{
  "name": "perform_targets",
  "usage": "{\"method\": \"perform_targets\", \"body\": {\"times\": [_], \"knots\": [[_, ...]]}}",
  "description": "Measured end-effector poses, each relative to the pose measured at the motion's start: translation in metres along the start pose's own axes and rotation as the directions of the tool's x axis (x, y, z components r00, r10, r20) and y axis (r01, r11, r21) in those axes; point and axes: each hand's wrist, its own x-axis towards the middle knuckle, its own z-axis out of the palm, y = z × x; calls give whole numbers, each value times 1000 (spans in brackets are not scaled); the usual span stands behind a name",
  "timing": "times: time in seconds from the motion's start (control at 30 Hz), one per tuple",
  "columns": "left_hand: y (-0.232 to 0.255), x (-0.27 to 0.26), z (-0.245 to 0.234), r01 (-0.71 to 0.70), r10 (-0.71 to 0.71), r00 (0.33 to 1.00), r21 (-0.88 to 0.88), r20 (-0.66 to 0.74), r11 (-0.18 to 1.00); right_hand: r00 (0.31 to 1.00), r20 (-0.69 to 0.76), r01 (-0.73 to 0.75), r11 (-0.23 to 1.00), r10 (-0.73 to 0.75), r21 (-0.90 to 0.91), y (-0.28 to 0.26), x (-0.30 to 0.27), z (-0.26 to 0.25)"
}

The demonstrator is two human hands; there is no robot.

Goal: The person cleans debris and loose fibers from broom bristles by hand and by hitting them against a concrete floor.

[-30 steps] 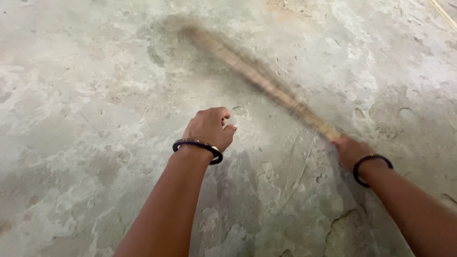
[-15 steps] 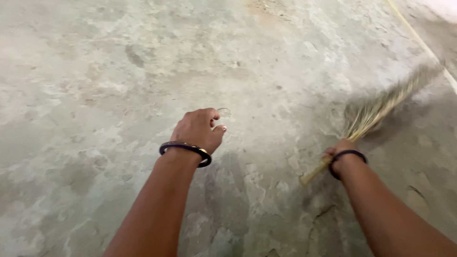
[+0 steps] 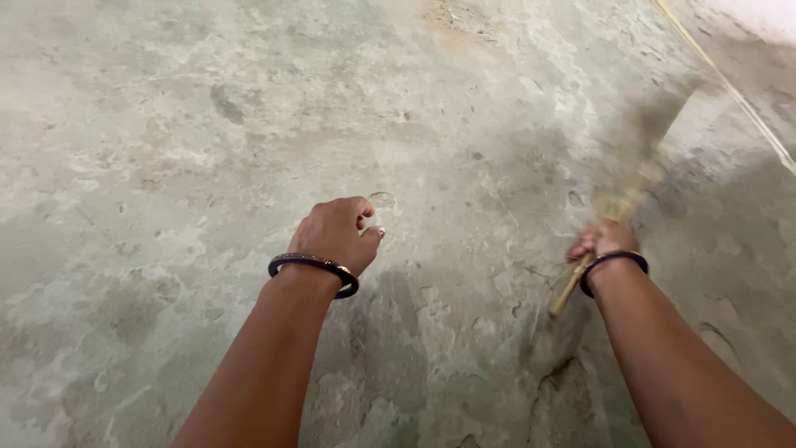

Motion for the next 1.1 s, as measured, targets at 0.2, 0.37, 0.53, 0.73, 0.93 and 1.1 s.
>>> {"method": "perform_targets", "body": {"times": [0.2,0.37,0.53,0.73,0.93,1.1], "knots": [[7,-3,-2,48,-48,997,-2,57,999,877,-413,-17,876,244,482,15,27,-33],[5,-2,-1,51,-52,997,22,62,998,892,-311,-200,903,328,379,31,40,-7],[-4,2,3,26,-27,999,22,33,999,908,250,-258,919,336,-297,38,13,52],[-10,4,5,2,-3,1000,-11,-28,1000,954,258,132,559,152,-818,25,-83,103],[-7,4,-6,73,-70,981,14,-179,997,660,721,738,-365,212,-568,27,-152,84],[-2,-1,-9,172,-172,985,49,12,984,706,639,652,-631,304,-420,18,-100,104]]}}
